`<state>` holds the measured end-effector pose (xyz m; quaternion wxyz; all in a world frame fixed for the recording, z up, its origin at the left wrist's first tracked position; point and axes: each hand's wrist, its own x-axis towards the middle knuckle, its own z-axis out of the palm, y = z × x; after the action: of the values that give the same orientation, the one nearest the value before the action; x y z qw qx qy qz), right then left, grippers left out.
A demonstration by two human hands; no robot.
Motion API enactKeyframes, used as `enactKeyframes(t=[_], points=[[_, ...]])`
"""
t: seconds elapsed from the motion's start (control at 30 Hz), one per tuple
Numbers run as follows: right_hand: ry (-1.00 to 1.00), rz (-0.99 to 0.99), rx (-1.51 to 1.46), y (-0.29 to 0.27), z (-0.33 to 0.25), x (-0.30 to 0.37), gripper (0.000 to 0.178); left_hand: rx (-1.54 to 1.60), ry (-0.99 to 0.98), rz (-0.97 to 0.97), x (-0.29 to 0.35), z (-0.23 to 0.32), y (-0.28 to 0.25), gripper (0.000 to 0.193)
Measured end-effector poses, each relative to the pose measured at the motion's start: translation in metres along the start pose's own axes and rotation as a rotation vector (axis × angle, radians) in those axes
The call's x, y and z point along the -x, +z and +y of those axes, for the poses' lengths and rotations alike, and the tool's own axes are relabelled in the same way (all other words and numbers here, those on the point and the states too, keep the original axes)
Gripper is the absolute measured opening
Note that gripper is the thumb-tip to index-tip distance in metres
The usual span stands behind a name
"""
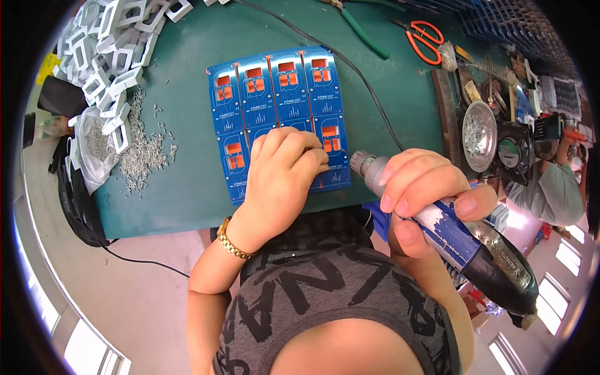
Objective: The person assembles electronic components into plastic housings on a circuit board array using an electric screwdriver to secure them with screws.
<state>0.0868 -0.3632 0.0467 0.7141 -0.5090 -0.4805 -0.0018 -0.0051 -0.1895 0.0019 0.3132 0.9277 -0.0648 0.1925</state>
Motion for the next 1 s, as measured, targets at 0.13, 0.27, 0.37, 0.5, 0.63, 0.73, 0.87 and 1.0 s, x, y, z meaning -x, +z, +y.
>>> enactKeyframes(t=[0.13, 0.27, 0.37, 0.5, 0.63, 0.73, 0.87, 1.0], points=[[0.026, 0.028, -0.097, -0.001, -0.005, 0.004, 0.06, 0.055, -0.057, 0.004, 0.0, -0.001, -0.001, 0.021], [0.055, 0.098, -0.245, 0.002, -0.003, 0.008, 0.06, 0.073, -0.068, 0.009, -0.001, -0.001, -0.002, 0.021], [0.077, 0.103, -0.286, 0.004, -0.001, 0.007, 0.059, 0.063, -0.063, 0.009, 0.0, -0.001, -0.001, 0.02], [0.098, 0.068, -0.307, 0.007, -0.002, 0.007, 0.059, 0.067, -0.058, 0.017, 0.0, -0.001, -0.002, 0.021], [0.121, 0.041, -0.12, 0.016, -0.006, 0.0, 0.057, 0.057, -0.048, 0.032, 0.001, -0.003, 0.0, 0.018], [0.132, 0.038, -0.09, 0.021, -0.007, -0.004, 0.056, 0.059, -0.024, 0.035, 0.003, -0.003, -0.001, 0.02], [0.181, -0.034, -0.035, 0.021, -0.007, -0.012, 0.055, -0.038, -0.079, -0.03, 0.005, 0.009, -0.009, 0.035], [0.212, -0.076, -0.057, 0.023, -0.008, -0.019, 0.054, -0.057, -0.106, -0.072, 0.01, 0.008, -0.01, 0.049]])
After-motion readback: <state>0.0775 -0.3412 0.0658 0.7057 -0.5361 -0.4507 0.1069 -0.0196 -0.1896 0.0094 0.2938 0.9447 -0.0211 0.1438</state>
